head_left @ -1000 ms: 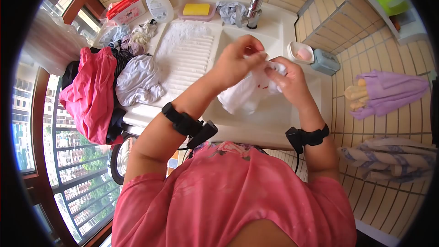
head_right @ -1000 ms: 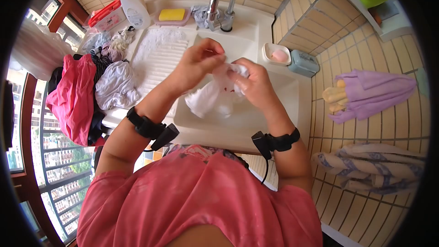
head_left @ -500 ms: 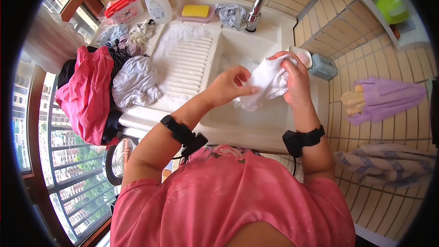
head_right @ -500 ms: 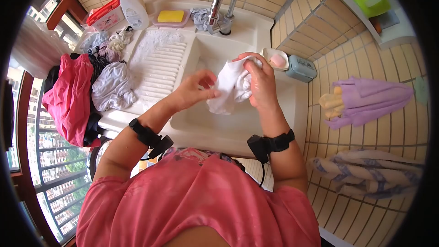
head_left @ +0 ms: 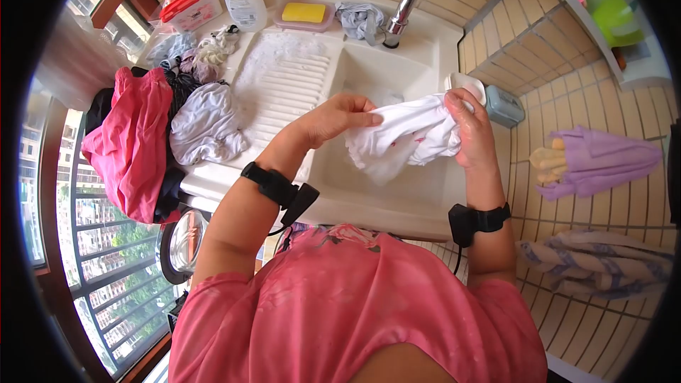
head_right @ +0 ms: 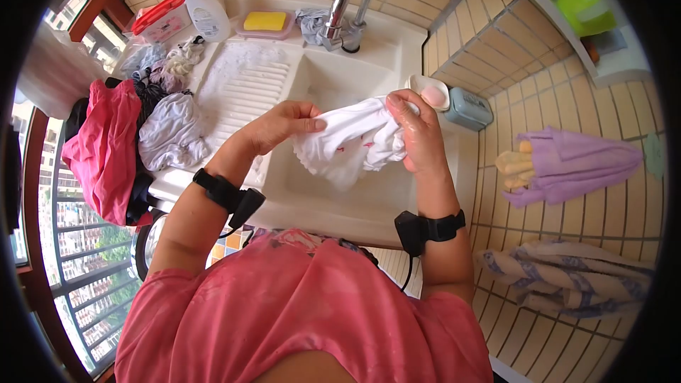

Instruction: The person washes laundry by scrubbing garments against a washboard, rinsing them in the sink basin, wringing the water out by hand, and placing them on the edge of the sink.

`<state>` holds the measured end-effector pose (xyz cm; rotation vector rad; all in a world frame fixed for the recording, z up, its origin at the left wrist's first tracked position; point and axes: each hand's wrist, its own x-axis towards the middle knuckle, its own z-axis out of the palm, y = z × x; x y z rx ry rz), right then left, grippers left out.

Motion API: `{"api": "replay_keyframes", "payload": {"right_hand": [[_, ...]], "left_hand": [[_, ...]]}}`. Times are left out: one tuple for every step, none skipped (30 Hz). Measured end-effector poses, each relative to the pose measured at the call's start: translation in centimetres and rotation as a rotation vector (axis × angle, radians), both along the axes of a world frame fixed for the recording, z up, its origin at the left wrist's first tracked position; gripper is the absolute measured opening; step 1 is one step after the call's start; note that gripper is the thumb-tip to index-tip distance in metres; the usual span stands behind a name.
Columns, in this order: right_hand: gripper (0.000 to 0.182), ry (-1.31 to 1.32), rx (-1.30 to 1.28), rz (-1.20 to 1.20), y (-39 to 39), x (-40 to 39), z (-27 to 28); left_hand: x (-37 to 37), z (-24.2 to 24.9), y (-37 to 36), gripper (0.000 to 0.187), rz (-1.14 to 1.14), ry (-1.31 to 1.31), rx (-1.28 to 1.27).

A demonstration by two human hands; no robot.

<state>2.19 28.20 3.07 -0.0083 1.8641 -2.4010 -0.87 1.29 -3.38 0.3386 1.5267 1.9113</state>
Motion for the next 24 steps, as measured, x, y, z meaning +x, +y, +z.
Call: {"api": "replay_keyframes", "payload": {"right_hand": [[0.020,-0.002,0.000,-0.005,-0.1,0.1,0.1],[0.021,0.004,-0.016,-0.032,-0.5,0.1,0.1],[0.021,0.012,-0.032,-0.057,-0.8,0.1,0.0],[0.021,0.011,-0.032,-0.057,-1.0,0.0,-0.1],[0.022,0.027,-0.018,-0.105,-1.1,-0.1,-0.3],[0.022,0.042,-0.003,-0.151,-1.1,-0.2,-0.6],[0.022,0.038,-0.002,-0.148,-1.1,-0.4,-0.9],[0.022,0.042,0.040,-0.155,-1.0,-0.5,-1.3],[0.022,0.047,0.082,-0.161,-1.0,-0.7,-1.6],[0.022,0.046,0.082,-0.157,-1.1,-0.8,-1.8],[0.022,0.054,0.102,-0.157,-1.3,-0.9,-2.0],[0.021,0.061,0.122,-0.158,-1.8,-0.9,-1.8],[0.021,0.059,0.121,-0.153,-2.6,-0.7,-1.6],[0.022,0.121,0.312,-0.104,-3.6,-0.4,-1.4],[0.024,0.184,0.501,-0.056,-5.0,0.1,-1.3],[0.024,0.348,0.612,-0.020,-6.8,0.8,-2.1],[0.025,0.513,0.722,0.015,-8.6,1.2,-3.4],[0.023,0.609,0.815,-0.006,-9.8,1.0,-4.7],[0.021,0.701,0.908,-0.029,-10.5,0.4,-5.8],[0.017,0.601,0.969,-0.137,-10.5,-1.1,-6.3],[0.018,0.428,1.089,-0.242,-9.9,-3.3,-6.2],[0.017,0.352,1.008,-0.313,-9.4,-4.7,-6.6],[0.017,0.284,0.920,-0.383,-9.2,-5.5,-6.9],[0.014,0.392,0.875,-0.365,-10.1,-4.5,-6.3]], "left_hand": [[-0.2,-0.4,-0.2,0.029,-0.075,0.056,-0.092],[-0.2,-0.9,-0.3,0.029,-0.078,0.055,-0.091],[-0.1,-1.1,-0.4,0.028,-0.034,0.037,-0.076],[-0.1,-1.3,-0.5,0.026,0.011,0.020,-0.061],[0.0,-1.5,-0.4,0.026,0.012,0.018,-0.061],[0.2,-1.4,-0.2,0.025,0.101,-0.063,0.039],[0.4,-1.3,0.0,0.023,0.192,-0.145,0.138],[0.2,-1.9,0.1,0.023,0.197,-0.150,0.139],[-0.2,-2.2,0.3,0.021,0.267,-0.201,0.155],[-0.4,-2.5,0.4,0.020,0.336,-0.252,0.171],[-0.5,-2.9,0.7,0.020,0.340,-0.252,0.172],[-0.4,-2.4,1.2,0.020,0.394,-0.270,0.244],[-0.3,-2.2,1.8,0.020,0.449,-0.287,0.315],[-0.6,-2.4,2.4,0.020,0.453,-0.288,0.314],[-1.1,-3.0,3.3,0.019,0.531,-0.362,0.390],[-1.5,-3.6,4.2,0.019,0.606,-0.437,0.466],[-1.7,-4.2,5.1,0.019,0.602,-0.435,0.464],[-1.8,-4.9,6.0,0.020,0.535,-0.590,0.568],[-1.3,-4.0,6.7,0.022,0.463,-0.748,0.666],[-0.4,-3.2,7.6,0.030,0.532,-0.652,0.540],[0.6,-1.2,8.1,0.038,0.600,-0.552,0.416],[0.7,-1.5,8.4,0.039,0.582,-0.583,0.319],[0.1,-1.8,8.4,0.041,0.565,-0.603,0.221],[-1.3,-2.5,8.1,0.041,0.565,-0.593,0.219]]}}
